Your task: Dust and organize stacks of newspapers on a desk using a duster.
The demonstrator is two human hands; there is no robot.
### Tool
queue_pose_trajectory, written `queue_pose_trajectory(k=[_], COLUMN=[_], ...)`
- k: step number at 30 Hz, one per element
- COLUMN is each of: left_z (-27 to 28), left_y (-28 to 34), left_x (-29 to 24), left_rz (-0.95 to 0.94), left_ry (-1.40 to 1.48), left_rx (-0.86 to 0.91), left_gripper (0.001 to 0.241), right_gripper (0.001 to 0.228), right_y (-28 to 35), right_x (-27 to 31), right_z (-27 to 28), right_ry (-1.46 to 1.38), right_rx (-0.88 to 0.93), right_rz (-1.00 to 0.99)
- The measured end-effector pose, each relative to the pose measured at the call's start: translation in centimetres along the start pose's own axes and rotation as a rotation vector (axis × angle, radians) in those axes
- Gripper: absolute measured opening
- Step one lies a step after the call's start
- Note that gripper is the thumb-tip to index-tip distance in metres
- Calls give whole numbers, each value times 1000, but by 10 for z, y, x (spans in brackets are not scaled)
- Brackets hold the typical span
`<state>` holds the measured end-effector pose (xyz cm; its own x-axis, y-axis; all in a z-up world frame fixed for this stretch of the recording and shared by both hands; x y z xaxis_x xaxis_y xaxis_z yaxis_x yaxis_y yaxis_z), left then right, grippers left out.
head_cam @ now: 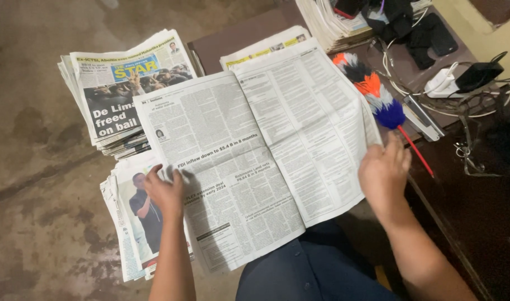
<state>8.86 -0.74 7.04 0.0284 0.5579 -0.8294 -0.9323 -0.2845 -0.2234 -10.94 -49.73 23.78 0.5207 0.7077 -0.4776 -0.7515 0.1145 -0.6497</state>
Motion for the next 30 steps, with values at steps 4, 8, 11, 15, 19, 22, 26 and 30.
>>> queue_pose_trajectory(k=[4,8,11,15,19,22,26,30], left_z=[-23,-73,-93,-100,-111,-107,-84,-29], left_y=[9,30,59,94,96,91,75,71], left_x=[-62,-105,-166,-242,-231,-209,-159,-113], left_rz=[1,29,41,124,78,84,189,282], left_ry=[76,280,384,446,439,334,387,405], left_rx=[106,353,547,825,831,890,762,646], left_gripper=[33,21,32,69,44,21,31,29], right_gripper=[11,10,11,12,14,57,66,66], right_y=[6,23,27,31,21,40,37,42], right_x=[44,98,122,136,136,138,103,69], right_z=[35,61,93,113,124,88,39,-22], right_ry=[-196,-323,-383,-684,-723,-590,-568,-451], right_rx=[116,166,121,380,356,984,800,1088], right_rz=[104,228,301,516,589,703,417,246])
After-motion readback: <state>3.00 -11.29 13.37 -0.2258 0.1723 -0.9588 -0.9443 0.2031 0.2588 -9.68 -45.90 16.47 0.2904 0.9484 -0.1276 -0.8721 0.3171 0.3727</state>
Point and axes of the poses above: each hand's wrist, its own y-axis away from the middle knuckle, its own z-axis out of the back of the hand, x = y × z, the point moved 7 cm from there along -y, towards the middle knuckle, and after that the axes turned 13 degrees about y, right-handed, at the moved point
